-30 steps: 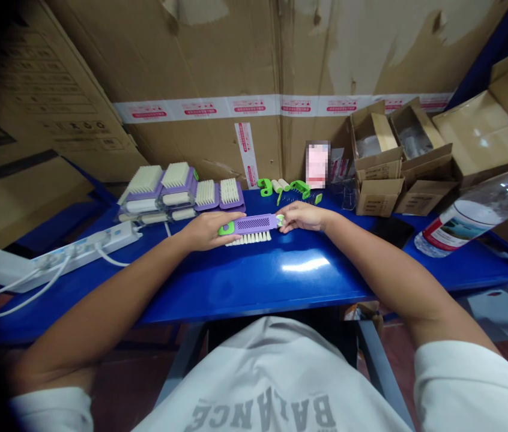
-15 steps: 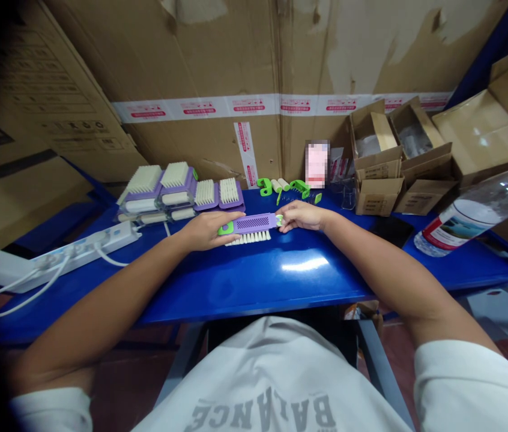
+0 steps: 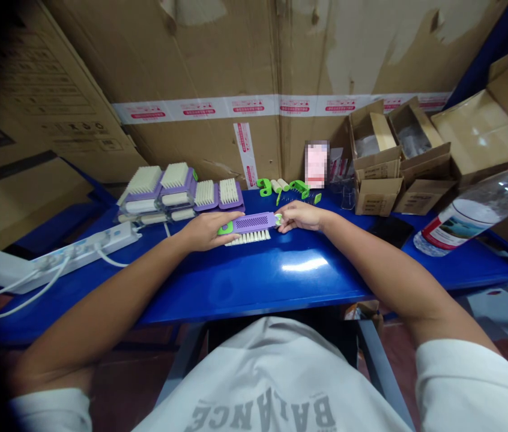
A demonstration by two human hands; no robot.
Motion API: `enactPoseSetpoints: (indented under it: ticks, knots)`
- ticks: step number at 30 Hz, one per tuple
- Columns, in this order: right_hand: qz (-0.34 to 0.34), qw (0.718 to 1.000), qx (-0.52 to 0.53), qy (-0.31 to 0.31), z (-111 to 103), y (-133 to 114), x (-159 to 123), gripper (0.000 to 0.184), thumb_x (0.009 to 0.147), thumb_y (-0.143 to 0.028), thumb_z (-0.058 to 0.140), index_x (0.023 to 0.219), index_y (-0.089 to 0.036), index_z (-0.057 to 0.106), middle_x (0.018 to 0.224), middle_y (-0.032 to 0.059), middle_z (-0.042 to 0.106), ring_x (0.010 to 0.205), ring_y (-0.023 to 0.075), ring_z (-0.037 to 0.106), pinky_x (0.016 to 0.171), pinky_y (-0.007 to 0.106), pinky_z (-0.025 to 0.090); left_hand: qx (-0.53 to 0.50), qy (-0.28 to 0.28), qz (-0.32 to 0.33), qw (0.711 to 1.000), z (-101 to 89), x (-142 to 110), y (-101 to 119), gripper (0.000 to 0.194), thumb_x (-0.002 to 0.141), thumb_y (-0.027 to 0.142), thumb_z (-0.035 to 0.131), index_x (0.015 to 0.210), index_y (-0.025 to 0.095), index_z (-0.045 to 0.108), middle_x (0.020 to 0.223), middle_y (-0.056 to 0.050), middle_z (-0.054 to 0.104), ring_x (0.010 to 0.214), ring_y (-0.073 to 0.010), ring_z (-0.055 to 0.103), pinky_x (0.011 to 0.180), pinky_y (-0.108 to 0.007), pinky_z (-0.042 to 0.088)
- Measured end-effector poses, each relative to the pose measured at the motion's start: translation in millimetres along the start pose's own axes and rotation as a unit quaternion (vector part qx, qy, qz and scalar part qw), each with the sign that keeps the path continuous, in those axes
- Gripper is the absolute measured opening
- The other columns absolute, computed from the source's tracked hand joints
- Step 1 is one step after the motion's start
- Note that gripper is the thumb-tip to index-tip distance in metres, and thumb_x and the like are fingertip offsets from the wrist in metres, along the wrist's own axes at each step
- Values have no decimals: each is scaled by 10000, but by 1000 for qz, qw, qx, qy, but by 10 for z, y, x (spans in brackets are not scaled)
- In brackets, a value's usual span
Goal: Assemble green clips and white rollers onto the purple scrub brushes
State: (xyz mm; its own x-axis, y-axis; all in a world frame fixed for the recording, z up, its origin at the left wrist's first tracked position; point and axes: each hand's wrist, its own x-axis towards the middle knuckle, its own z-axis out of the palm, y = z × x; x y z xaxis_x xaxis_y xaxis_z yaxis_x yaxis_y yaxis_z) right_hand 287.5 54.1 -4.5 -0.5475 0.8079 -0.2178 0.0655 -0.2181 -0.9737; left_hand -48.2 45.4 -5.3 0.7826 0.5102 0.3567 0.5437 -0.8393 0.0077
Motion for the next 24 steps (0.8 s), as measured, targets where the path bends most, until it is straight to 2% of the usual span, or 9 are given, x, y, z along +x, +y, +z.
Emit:
enactPoseSetpoints:
  ticks: [4, 8, 12, 18, 24]
  knots:
    - [-14, 1000, 19, -10, 60, 21, 1, 270, 711, -68, 783, 978, -108, 785, 879, 81, 811, 768, 150, 783, 801, 249, 680, 20, 12, -1, 1000, -37, 11, 66, 566, 1000, 479, 562, 1457, 150, 625, 1306, -156, 780, 1152, -296, 775, 994, -389, 613]
    - [-27, 999, 32, -12, 198, 12, -17, 257, 717, -100, 870, 955, -127, 776, 909, 69, 817, 777, 139, 787, 788, 225, 681, 46, 46, 2, 998, -63, 34, 174, 546, 930, 395, 582, 1411, 148, 656, 1192, -137, 816, 1042, -295, 804, 934, -398, 628]
    - [-34, 999, 29, -8, 315, -9, -44, 265, 727, -117, 894, 961, -129, 772, 931, 79, 821, 829, 156, 794, 795, 238, 682, 70, 78, -4, 995, -57, 61, 277, 512, 957, 460, 589, 1363, 168, 701, 1228, -133, 818, 1056, -297, 807, 941, -402, 625]
    - [-43, 999, 7, 1, 394, -2, -45, 366, 683, -129, 904, 1024, -132, 769, 944, 81, 824, 872, 169, 784, 826, 257, 660, 105, 111, 13, 988, -33, 87, 400, 522, 1028, 559, 565, 1286, 140, 740, 1173, -156, 826, 1028, -307, 809, 885, -402, 621]
    - [-69, 996, -50, 6, 452, 35, -18, 436, 668, -120, 888, 1089, -125, 774, 973, 76, 831, 905, 174, 763, 901, 290, 616, 152, 94, 15, 984, -60, 110, 526, 494, 1031, 541, 540, 1229, 134, 737, 1050, -156, 818, 943, -316, 794, 781, -406, 595]
